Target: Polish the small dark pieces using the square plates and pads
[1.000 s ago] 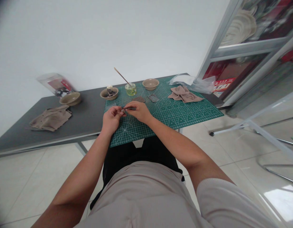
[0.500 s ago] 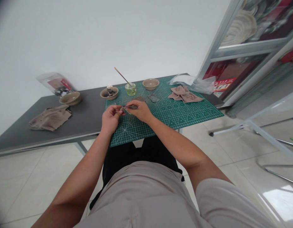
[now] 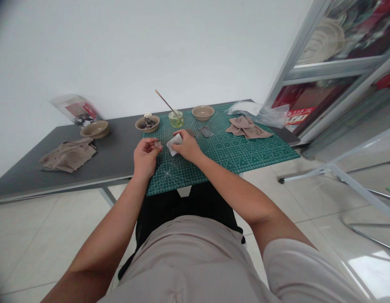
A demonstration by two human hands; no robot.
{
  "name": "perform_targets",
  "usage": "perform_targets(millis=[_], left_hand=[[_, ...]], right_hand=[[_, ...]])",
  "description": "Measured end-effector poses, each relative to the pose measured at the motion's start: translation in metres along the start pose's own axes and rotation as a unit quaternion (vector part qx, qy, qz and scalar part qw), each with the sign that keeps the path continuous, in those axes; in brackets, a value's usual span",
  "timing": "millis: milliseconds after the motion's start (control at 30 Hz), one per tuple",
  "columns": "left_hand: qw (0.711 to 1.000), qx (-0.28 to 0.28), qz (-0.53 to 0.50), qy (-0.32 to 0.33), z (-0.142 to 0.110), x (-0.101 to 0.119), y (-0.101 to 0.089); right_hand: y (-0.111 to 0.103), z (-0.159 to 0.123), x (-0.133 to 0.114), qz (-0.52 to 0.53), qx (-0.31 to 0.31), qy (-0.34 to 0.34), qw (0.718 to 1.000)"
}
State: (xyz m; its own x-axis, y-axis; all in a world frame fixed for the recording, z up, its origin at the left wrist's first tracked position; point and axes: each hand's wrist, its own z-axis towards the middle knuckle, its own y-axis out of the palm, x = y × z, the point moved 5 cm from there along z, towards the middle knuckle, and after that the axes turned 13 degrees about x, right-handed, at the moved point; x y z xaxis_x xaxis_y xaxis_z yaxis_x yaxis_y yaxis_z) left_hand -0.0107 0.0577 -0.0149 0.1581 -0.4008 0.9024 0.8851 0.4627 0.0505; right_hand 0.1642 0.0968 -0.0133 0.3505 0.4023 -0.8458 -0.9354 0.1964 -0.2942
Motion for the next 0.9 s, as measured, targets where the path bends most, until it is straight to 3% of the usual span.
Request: perform_targets(millis=[133,333,433,567,900], left_hand=[[1.000,-0.006,-0.011,-0.015,-0.002,0.000,0.002],[0.999,-0.026,0.010,-0.024,-0.006,0.004,0.005],[0.998,-0.046,0.049,-0.018,-0.008,0.008,0.008],[0.989,-0.070,0.131,0.026,-0.011,0.017,0.010],[0.961,-0.107,0.235,0.104,-0.015,0.020,0.015]], right_hand=[[0.006,-0.002,0.000,-0.072,-0.012,-0.031,0.997],[-0.002,-0.008,-0.012,-0.160,0.071,-0.115,0.978],[-0.003,-0.015,-0.023,-0.110,0.017,-0.129,0.985],[-0.002,-0.025,-0.032,-0.012,-0.031,-0.086,0.996],[-0.001,-0.022,-0.026,0.003,-0.017,-0.039,0.999]])
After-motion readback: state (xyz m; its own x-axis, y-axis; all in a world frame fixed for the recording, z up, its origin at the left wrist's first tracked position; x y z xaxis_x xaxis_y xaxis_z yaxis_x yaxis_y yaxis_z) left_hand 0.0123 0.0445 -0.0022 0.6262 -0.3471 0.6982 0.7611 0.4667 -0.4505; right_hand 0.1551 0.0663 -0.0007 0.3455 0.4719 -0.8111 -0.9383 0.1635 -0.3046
